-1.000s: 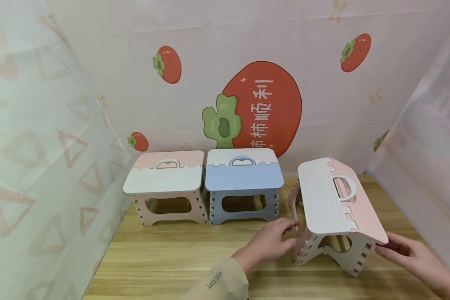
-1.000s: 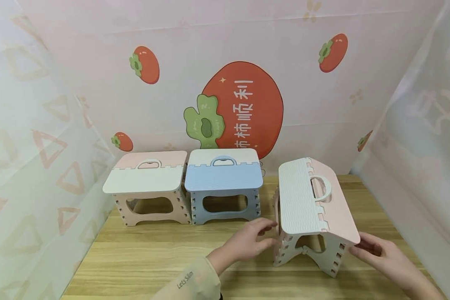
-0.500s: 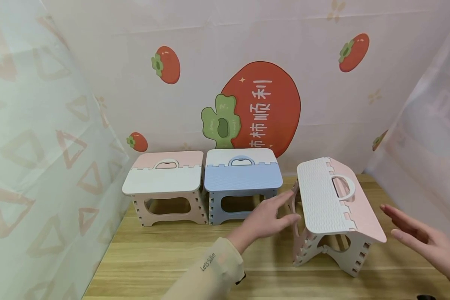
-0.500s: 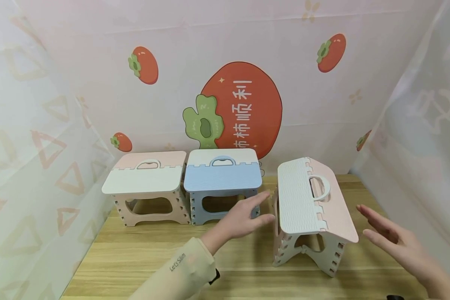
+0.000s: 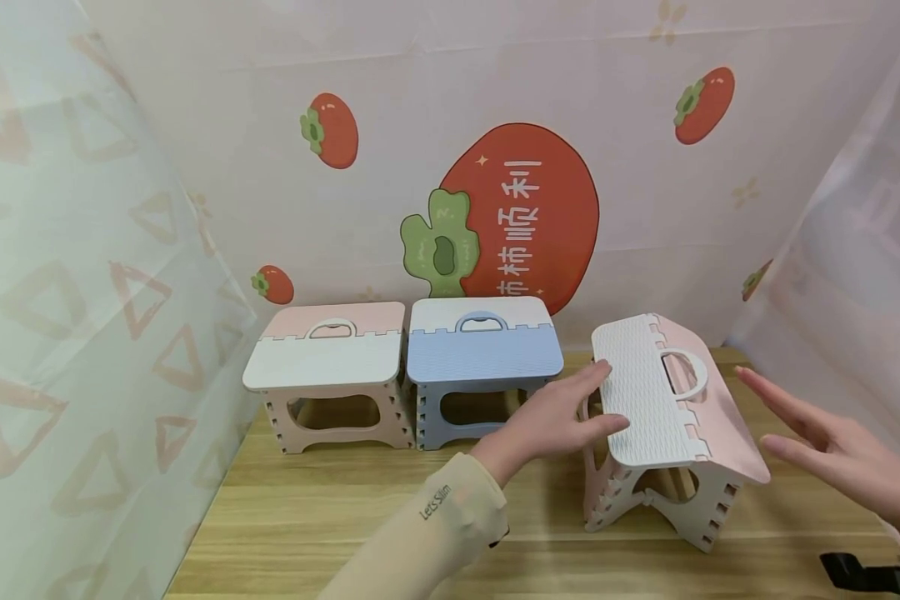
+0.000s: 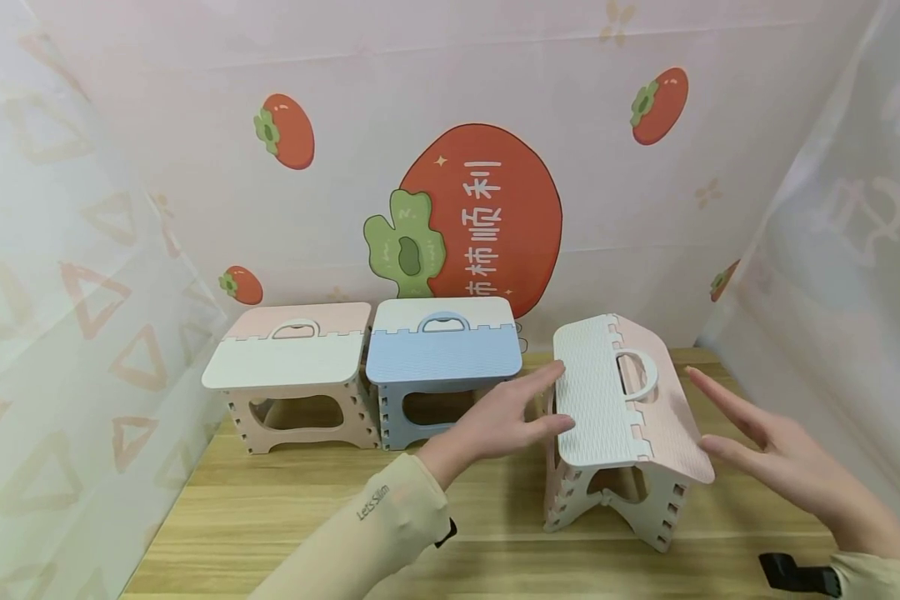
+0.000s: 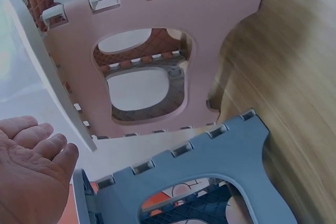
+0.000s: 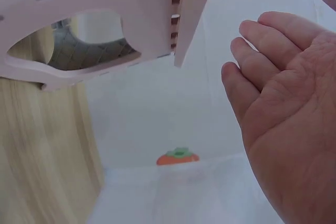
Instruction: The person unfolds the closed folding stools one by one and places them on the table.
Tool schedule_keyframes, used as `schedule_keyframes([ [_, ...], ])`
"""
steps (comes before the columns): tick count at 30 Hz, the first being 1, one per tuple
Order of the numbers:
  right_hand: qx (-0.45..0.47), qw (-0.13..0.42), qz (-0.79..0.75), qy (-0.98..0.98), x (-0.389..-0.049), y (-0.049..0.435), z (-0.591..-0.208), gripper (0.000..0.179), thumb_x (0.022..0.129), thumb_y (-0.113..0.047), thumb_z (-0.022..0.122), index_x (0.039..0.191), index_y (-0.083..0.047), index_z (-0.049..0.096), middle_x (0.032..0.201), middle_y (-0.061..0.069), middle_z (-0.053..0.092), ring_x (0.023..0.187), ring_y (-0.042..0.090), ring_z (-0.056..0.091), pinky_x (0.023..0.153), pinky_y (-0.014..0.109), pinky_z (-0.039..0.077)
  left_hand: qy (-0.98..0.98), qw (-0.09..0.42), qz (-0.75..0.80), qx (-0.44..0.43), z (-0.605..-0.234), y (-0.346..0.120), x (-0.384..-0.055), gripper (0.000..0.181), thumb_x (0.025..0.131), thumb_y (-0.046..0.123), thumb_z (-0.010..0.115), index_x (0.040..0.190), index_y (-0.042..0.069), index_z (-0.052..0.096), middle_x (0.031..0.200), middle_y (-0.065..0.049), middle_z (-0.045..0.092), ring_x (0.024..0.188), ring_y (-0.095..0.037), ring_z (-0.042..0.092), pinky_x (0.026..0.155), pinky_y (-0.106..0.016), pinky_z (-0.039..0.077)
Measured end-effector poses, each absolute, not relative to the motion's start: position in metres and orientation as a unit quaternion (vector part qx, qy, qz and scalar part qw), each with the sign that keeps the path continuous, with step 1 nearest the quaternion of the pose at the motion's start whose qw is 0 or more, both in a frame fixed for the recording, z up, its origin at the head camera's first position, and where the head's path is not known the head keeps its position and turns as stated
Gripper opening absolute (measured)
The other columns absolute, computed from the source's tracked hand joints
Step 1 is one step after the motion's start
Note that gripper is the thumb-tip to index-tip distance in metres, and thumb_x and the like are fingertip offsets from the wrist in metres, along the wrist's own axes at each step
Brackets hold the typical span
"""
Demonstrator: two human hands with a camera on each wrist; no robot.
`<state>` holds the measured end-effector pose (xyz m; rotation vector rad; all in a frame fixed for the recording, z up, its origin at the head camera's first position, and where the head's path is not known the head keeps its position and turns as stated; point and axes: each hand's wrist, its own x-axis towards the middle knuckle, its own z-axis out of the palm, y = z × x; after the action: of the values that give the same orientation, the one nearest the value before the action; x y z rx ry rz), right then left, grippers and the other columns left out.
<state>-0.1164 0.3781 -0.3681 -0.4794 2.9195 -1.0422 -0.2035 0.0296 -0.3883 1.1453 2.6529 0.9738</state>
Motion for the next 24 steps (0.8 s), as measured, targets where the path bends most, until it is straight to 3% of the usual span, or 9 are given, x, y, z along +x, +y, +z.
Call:
schedule_keyframes([
  [11, -0.180, -0.036, -0.317, 0.930, -0.127, 0.360, -0.361, 0.082, 0.095, -0.013, 0.071, 0.163, -0.030, 0.028, 0.166, -0.011, 0.030, 0.134, -0.024, 0.027, 0.085, -0.001, 0.027, 0.879, 0.055, 0.276, 0.385, -0.386, 0.049, -0.205, 0.082, 0.099, 0.059, 0.055, 0.163, 0.016, 0.027, 0.168, 0.005, 0.023, 0.154, -0.005, 0.020, 0.122, -0.020, 0.022],
  [20, -0.181, -0.037, -0.303, 0.935, -0.132, 0.354, -0.359, 0.084, 0.094, -0.018, 0.074, 0.163, -0.030, 0.028, 0.165, -0.011, 0.033, 0.131, -0.025, 0.027, 0.085, -0.002, 0.025, 0.885, 0.057, 0.244, 0.393, -0.385, 0.059, -0.206, 0.083, 0.098, 0.061, 0.055, 0.163, 0.018, 0.027, 0.169, 0.005, 0.023, 0.154, -0.007, 0.018, 0.123, -0.021, 0.021],
  [23, -0.176, -0.042, -0.290, 0.940, -0.134, 0.354, -0.361, 0.085, 0.093, -0.020, 0.076, 0.162, -0.031, 0.030, 0.162, -0.012, 0.037, 0.128, -0.026, 0.027, 0.085, 0.004, 0.028, 0.888, 0.058, 0.230, 0.393, -0.385, 0.061, -0.206, 0.083, 0.098, 0.063, 0.053, 0.164, 0.020, 0.026, 0.169, 0.007, 0.022, 0.154, -0.005, 0.016, 0.123, -0.021, 0.019],
  [24, -0.179, -0.041, -0.286, 0.940, -0.135, 0.354, -0.362, 0.085, 0.093, -0.021, 0.076, 0.163, -0.032, 0.029, 0.162, -0.013, 0.037, 0.128, -0.027, 0.026, 0.091, 0.010, 0.032, 0.889, 0.059, 0.227, 0.392, -0.385, 0.062, -0.206, 0.083, 0.098, 0.064, 0.052, 0.164, 0.020, 0.026, 0.169, 0.008, 0.022, 0.154, -0.004, 0.016, 0.123, -0.021, 0.019],
])
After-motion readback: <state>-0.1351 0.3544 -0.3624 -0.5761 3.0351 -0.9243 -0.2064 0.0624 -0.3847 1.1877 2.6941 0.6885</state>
